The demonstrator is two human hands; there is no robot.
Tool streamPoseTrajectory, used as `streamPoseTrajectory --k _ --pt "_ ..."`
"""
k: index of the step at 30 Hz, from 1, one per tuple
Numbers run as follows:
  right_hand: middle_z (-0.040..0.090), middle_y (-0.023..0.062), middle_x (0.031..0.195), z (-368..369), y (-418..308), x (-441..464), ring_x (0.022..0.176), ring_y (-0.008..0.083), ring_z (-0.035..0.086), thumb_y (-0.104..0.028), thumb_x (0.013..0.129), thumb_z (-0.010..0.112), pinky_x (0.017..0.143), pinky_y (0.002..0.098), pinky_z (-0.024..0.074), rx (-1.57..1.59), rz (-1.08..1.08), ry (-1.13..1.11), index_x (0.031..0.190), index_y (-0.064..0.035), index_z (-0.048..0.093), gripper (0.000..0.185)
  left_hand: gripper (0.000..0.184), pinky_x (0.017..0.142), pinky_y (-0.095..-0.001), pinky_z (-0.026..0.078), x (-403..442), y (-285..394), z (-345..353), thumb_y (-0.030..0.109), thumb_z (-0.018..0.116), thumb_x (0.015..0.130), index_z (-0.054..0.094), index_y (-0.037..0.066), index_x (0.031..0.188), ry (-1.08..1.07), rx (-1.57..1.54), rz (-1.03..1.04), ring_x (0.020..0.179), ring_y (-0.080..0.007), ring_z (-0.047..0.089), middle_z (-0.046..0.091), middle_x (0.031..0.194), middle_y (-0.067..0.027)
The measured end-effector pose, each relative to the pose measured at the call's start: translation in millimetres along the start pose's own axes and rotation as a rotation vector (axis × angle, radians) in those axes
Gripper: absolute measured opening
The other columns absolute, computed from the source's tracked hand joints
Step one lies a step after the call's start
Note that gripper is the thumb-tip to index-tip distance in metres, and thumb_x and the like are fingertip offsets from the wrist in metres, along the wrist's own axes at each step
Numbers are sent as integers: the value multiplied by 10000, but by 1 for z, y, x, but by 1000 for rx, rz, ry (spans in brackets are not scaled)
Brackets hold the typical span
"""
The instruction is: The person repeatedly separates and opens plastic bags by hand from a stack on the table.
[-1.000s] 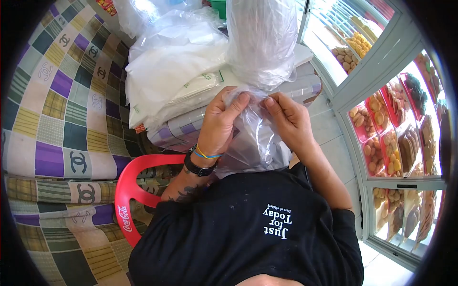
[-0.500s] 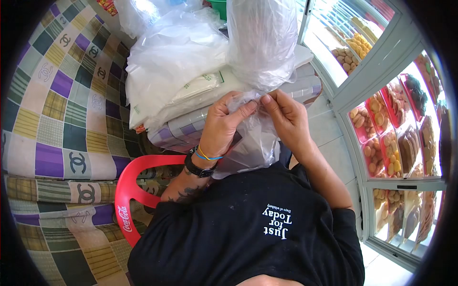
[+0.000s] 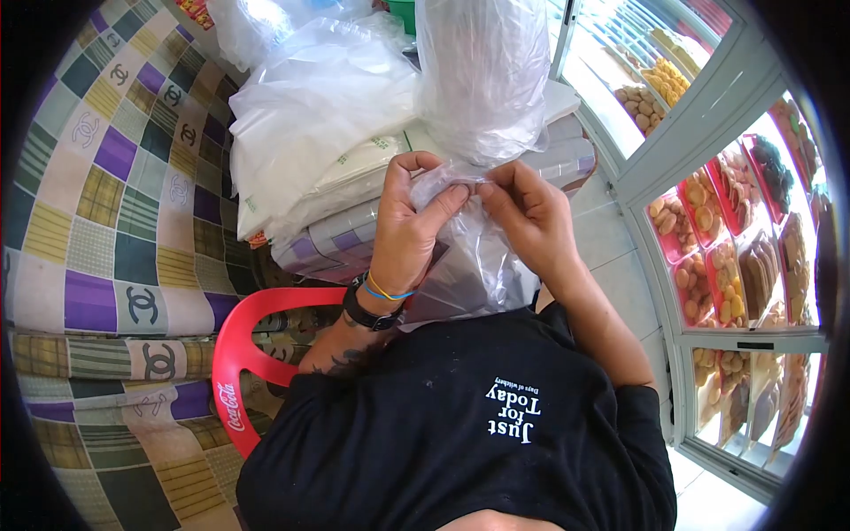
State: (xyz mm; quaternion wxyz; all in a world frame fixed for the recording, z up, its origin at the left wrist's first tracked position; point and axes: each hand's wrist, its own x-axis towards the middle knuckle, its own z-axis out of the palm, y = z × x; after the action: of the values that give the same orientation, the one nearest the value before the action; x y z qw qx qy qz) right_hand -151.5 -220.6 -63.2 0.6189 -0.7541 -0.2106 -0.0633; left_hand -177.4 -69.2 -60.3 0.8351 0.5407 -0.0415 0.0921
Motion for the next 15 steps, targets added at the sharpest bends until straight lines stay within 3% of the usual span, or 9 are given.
streamPoseTrajectory --k 7,10,15 --pt "581 77 671 0 3 -2 612 108 500 -189 900 621 573 267 428 82 146 -32 852 15 575 214 283 678 -191 456 -4 0 -5 -5 650 841 448 70 1024 -30 70 -10 766 -46 540 552 866 8" --pt "559 75 632 11 8 0 579 117 484 -228 925 591 555 270 420 113 -129 58 799 13 572 272 222 663 -182 434 -6 0 -3 51 648 867 492 64 1024 -68 143 7 741 -36 518 541 846 28" --pt "555 66 629 5 -7 -2 576 111 472 -199 927 588 544 278 415 4 1 3 823 11 582 234 140 658 -174 405 -8 -4 -10 114 617 905 585 48 1024 -148 151 -90 729 -25 493 545 821 44"
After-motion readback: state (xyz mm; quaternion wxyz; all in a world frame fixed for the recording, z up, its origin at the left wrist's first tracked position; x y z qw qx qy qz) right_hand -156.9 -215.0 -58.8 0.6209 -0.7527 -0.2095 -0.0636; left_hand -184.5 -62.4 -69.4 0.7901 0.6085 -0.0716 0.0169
